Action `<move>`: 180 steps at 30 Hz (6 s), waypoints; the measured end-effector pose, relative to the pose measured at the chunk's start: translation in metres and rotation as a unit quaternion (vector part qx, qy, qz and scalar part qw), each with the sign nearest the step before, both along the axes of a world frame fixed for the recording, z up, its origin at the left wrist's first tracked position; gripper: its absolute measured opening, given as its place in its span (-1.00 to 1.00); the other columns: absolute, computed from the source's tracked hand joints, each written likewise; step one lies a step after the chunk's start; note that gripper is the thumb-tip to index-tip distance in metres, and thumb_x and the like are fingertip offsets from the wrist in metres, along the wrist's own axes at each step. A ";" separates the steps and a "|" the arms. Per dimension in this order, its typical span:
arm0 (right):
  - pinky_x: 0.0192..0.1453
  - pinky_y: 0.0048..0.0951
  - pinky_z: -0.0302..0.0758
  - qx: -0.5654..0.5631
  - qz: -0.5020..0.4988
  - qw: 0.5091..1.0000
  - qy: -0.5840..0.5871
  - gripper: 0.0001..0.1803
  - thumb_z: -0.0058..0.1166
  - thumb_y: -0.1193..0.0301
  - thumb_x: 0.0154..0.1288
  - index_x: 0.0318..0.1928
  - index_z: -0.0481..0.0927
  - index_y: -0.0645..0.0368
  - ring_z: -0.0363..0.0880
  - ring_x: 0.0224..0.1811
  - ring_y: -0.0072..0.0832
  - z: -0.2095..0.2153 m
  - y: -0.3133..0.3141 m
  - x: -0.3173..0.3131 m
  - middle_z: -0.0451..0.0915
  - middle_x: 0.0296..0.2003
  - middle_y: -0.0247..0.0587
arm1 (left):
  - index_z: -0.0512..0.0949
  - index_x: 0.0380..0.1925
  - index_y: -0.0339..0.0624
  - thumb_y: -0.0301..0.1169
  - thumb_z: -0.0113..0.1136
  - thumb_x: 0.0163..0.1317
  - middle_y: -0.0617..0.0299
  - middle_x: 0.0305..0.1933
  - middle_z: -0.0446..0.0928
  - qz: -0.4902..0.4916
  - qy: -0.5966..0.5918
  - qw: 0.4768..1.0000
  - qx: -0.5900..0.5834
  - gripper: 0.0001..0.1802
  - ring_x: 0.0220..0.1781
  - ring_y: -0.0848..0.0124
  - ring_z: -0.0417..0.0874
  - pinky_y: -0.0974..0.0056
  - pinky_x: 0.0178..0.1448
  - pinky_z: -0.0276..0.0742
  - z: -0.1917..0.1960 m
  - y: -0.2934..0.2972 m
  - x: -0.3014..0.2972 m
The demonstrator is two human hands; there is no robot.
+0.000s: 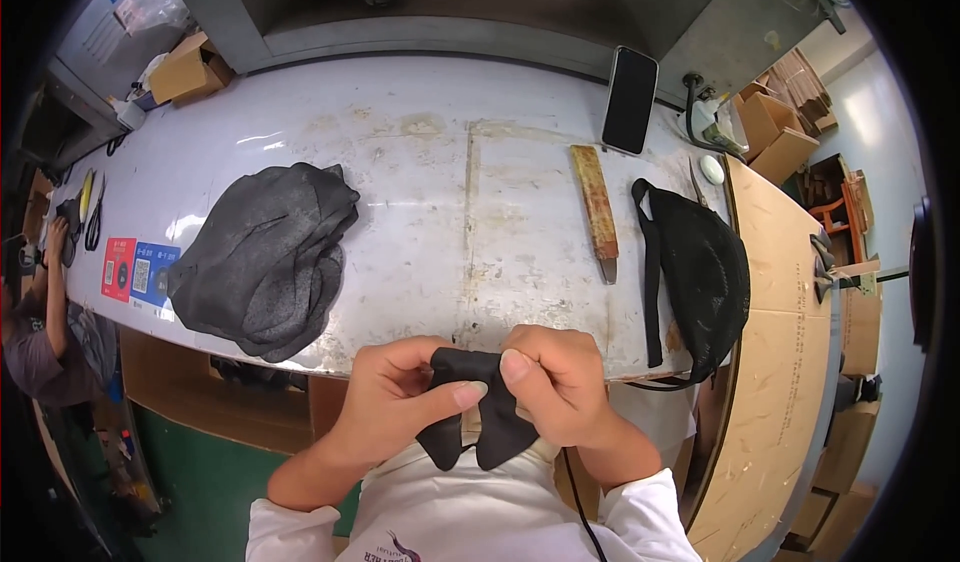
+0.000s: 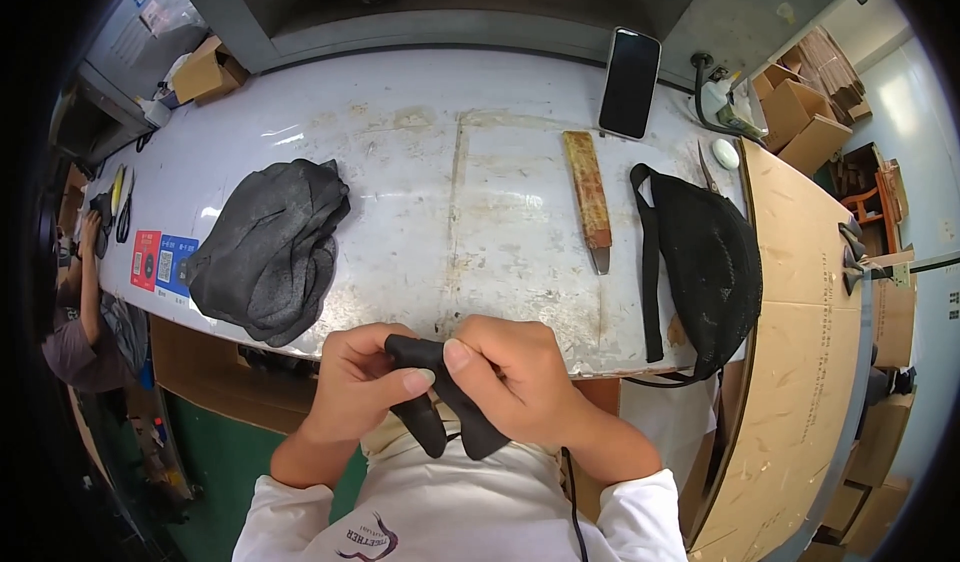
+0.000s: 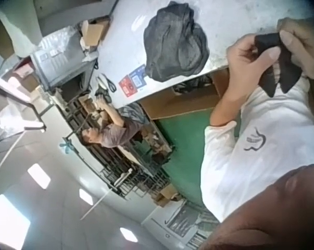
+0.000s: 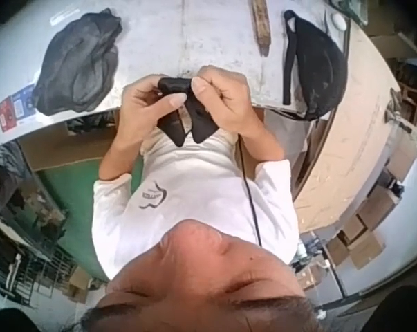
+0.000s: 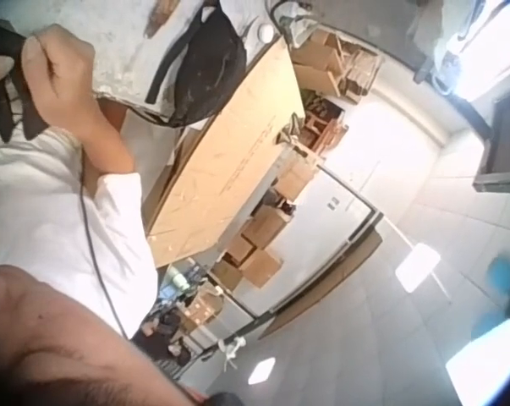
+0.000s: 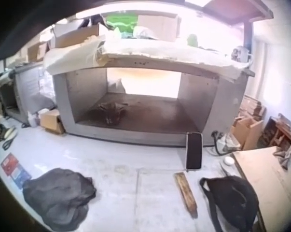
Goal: Inspecting and smoothing the edges of a bicycle saddle cover on its base.
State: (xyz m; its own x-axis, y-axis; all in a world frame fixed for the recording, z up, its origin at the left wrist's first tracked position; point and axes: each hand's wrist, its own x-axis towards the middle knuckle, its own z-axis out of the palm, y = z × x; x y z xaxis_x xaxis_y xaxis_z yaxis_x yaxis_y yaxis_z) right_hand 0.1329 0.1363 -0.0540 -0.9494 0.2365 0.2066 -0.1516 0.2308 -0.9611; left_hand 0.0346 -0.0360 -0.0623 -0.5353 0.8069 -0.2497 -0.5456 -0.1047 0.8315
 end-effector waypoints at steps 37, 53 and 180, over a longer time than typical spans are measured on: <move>-0.27 -0.58 0.41 -0.357 0.074 0.916 -0.166 -0.59 0.06 0.19 0.46 -0.21 0.61 0.38 0.50 -0.35 -0.62 -0.035 -0.019 0.028 0.62 -0.36 -0.28 | 0.58 -0.15 -0.34 -0.55 0.31 0.21 0.13 -0.27 0.67 0.014 -0.240 0.964 0.111 -0.79 -0.28 0.43 0.69 0.33 -0.19 0.65 -0.026 0.011 0.001; -0.34 -0.54 0.37 -0.405 0.146 0.883 -0.187 -0.75 0.17 0.36 0.37 -0.35 0.60 0.33 0.45 -0.40 -0.70 -0.029 -0.019 0.024 0.57 -0.47 -0.41 | 0.59 -0.12 -0.30 -0.47 0.35 0.18 0.23 -0.29 0.65 0.044 -0.222 0.971 0.079 -0.73 -0.30 0.50 0.67 0.39 -0.17 0.61 -0.030 0.008 0.005; -0.34 -0.41 0.44 0.137 -0.088 0.986 0.024 -0.50 -0.11 0.73 0.33 0.29 0.40 0.36 0.49 -0.44 -0.30 -0.002 -0.013 0.009 0.49 -0.38 -0.02 | 0.59 -0.20 -0.27 -0.37 0.21 0.37 0.36 -0.33 0.58 -0.004 0.101 0.995 0.019 -0.83 -0.29 0.68 0.52 0.49 -0.28 0.43 -0.013 0.031 0.017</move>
State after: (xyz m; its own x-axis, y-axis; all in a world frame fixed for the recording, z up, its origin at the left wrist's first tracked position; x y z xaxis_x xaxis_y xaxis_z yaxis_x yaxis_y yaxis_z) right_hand 0.1421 0.1237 -0.0562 -0.8861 0.3259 0.3295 -0.1299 0.5077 -0.8517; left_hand 0.0515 -0.0050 -0.0751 -0.5652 0.8181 -0.1057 -0.3680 -0.1354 0.9199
